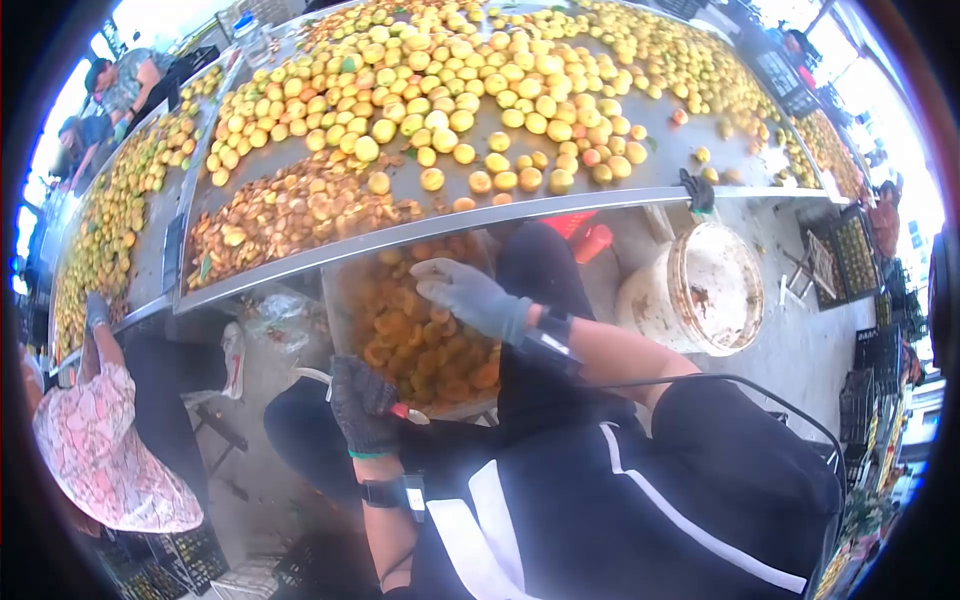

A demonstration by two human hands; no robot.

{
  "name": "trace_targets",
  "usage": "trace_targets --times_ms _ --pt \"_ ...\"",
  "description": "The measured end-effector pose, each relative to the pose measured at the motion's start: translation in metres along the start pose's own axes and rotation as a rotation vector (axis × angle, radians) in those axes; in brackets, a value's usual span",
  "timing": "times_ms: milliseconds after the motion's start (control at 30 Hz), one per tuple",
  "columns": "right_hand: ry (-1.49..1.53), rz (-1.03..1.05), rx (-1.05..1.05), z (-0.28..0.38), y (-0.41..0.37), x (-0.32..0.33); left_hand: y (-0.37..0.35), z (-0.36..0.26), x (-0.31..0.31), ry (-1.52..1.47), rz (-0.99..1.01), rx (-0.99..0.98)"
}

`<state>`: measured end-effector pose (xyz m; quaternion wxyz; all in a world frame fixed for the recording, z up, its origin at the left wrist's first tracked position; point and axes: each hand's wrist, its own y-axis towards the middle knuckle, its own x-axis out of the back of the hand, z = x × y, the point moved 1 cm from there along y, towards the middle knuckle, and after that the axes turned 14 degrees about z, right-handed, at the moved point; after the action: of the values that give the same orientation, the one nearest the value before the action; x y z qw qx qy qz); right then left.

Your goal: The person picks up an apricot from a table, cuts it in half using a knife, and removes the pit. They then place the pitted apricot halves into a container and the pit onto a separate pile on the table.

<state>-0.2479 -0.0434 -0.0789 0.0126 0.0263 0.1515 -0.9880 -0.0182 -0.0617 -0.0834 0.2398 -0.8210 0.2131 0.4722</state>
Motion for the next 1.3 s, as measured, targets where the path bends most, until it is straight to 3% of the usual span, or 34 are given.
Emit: trace_targets --times_ms 67,100,200,233,267,300,333,367,433,533,667,733,800,833,900,967,1033,1067,1167,1300 --pt "0.171 0.098 0.226 0.021 -0.020 0.025 0.003 0.005 0.003 0.023 -0.013 0.041" --pt "-0.016 0.025 0.238 0.034 -0.026 0.046 0.003 0.007 0.005 0.045 -0.034 0.067" --pt "-0.801 -0.490 0.428 0.038 -0.033 0.144 0.003 0.012 -0.003 0.097 -0.099 0.091" --pt "-0.731 -0.572 0.256 0.035 -0.040 0.187 0.003 0.014 -0.002 0.100 -0.095 0.095" --pt "-0.962 -0.717 0.208 0.024 -0.044 0.232 0.004 0.016 -0.001 0.115 -0.094 0.107" --pt "-0.885 -0.827 0.085 0.028 -0.057 0.252 0.004 0.019 -0.001 0.131 -0.093 0.118" --pt "-1.146 -0.946 -0.040 0.031 -0.072 0.270 0.005 0.022 -0.002 0.131 -0.091 0.120" --pt "-1.144 -0.948 -0.040 0.024 -0.078 0.289 0.005 0.024 -0.003 0.121 -0.125 0.138" --pt "-1.133 -0.865 -0.271 0.003 -0.074 0.325 0.008 0.027 0.000 0.117 -0.158 0.152" --pt "-1.088 -0.778 -0.366 -0.006 -0.068 0.340 0.016 0.034 0.008 0.145 -0.163 0.211" --pt "-1.011 -0.708 -0.317 -0.003 -0.078 0.342 0.016 0.040 0.000 0.211 -0.149 0.226" --pt "0.255 -0.613 0.354 -0.005 -0.084 0.327 0.017 0.042 -0.011 0.232 -0.149 0.209" --pt "0.824 -0.249 0.560 0.037 -0.098 0.247 0.015 0.043 -0.020 0.456 -0.218 0.107" --pt "0.838 -0.236 0.543 0.039 -0.099 0.222 0.014 0.041 -0.027 0.458 -0.242 0.102" --pt "0.945 0.016 0.467 0.036 -0.096 0.178 0.023 0.036 -0.048 0.628 -0.059 0.027" --pt "1.062 0.274 0.371 0.029 -0.095 0.131 0.027 0.027 -0.057 0.251 -0.039 0.019" --pt "1.281 0.372 0.227 0.024 -0.094 0.079 0.025 0.017 -0.077 0.232 0.068 -0.031" --pt "1.340 0.452 0.171 0.015 -0.093 0.062 0.022 0.012 -0.083 0.238 0.027 -0.052" --pt "1.364 0.649 0.023 -0.015 -0.086 0.025 0.011 0.003 -0.100 0.232 0.113 -0.153" --pt "1.351 0.682 -0.100 -0.023 -0.091 -0.005 -0.008 0.000 -0.103 0.212 0.189 -0.188"
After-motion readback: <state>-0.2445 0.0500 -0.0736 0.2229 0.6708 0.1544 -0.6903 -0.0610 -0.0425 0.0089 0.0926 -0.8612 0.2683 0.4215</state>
